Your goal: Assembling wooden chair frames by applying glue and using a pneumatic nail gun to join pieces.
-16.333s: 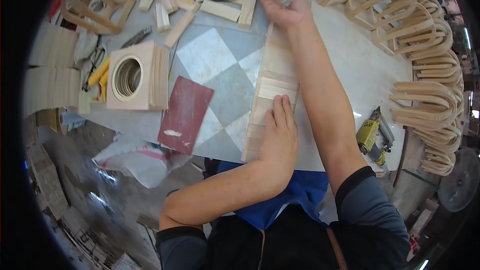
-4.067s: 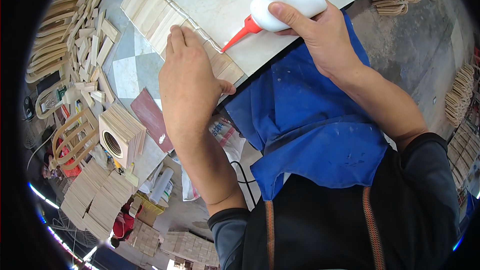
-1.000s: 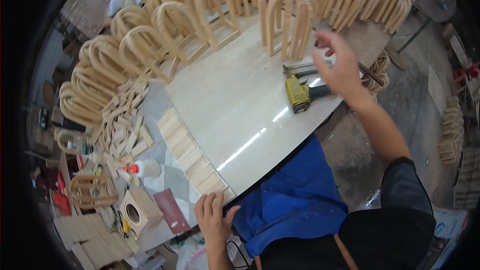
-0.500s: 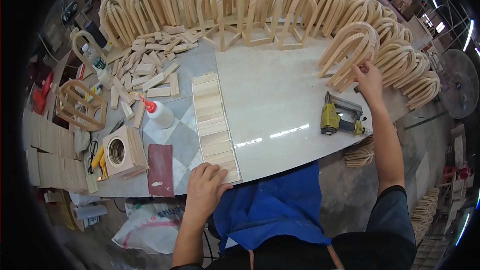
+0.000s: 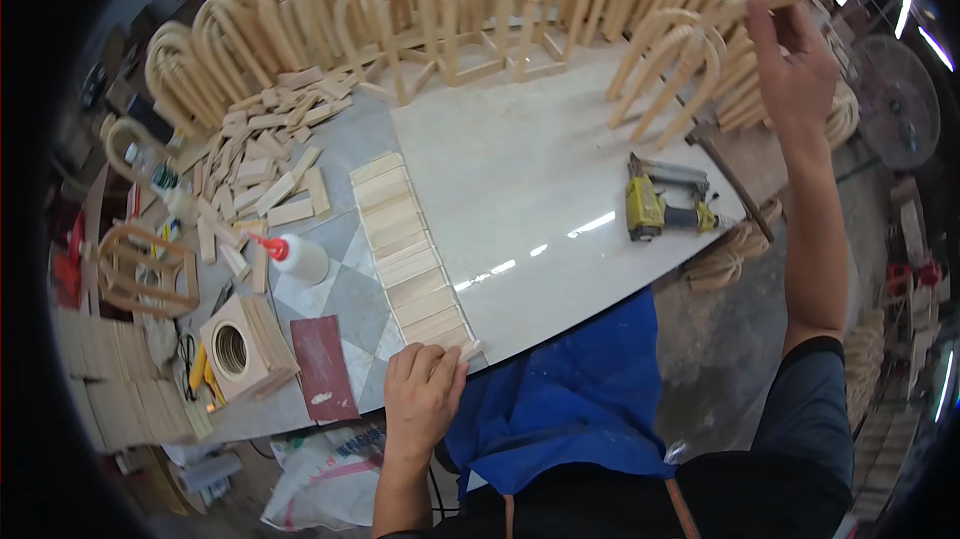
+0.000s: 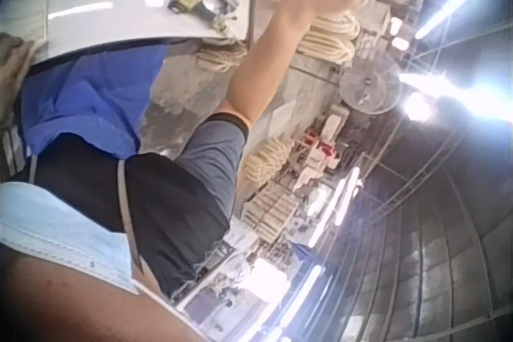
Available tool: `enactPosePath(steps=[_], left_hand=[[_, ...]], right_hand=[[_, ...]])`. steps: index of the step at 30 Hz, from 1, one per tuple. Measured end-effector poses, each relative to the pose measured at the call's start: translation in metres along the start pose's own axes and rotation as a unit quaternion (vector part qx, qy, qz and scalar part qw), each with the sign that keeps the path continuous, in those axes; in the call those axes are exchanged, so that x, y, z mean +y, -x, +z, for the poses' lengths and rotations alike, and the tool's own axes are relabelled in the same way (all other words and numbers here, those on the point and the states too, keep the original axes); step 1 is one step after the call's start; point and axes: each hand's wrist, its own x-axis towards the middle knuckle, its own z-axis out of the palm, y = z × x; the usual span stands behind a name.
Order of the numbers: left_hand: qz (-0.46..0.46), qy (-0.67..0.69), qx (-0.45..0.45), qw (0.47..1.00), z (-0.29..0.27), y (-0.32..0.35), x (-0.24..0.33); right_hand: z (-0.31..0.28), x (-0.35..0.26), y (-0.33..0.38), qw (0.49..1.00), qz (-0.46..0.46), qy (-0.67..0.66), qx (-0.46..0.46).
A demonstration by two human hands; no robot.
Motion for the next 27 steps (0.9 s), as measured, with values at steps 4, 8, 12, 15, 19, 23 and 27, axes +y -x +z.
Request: enactPosePath(steps=[4,8,12,15,19,23,27], left_hand=[[-0.024,0.078,0.005,0.997,0.007,-0.009,0.006],[-0.053,0.168,-0.003,0.984,0.023,-0.025,0.023],[-0.046,0.254,-0.021,0.966,0.041,-0.038,0.032],[-0.103,0.252,-0.012,0.962,0.044,-0.031,0.039],[-0.138,0.263,0.001,0.955,0.057,-0.035,0.050],[-0.190,0.270,0.015,0.944,0.069,-0.036,0.067],[-0.166,0.296,-0.001,0.941,0.086,-0.046,0.086]], right_hand=[[-0.002,-0.068,0.063,0.951,0.066,-0.214,-0.215],[0.015,-0.092,0.152,0.898,0.118,-0.270,-0.328],[0.031,-0.095,0.209,0.894,0.138,-0.290,-0.312],[0.038,-0.104,0.227,0.882,0.136,-0.336,-0.303],[0.008,-0.097,0.247,0.855,0.191,-0.381,-0.296],[-0.019,-0.087,0.268,0.803,0.269,-0.416,-0.332],[-0.039,-0.084,0.297,0.714,0.313,-0.460,-0.425]])
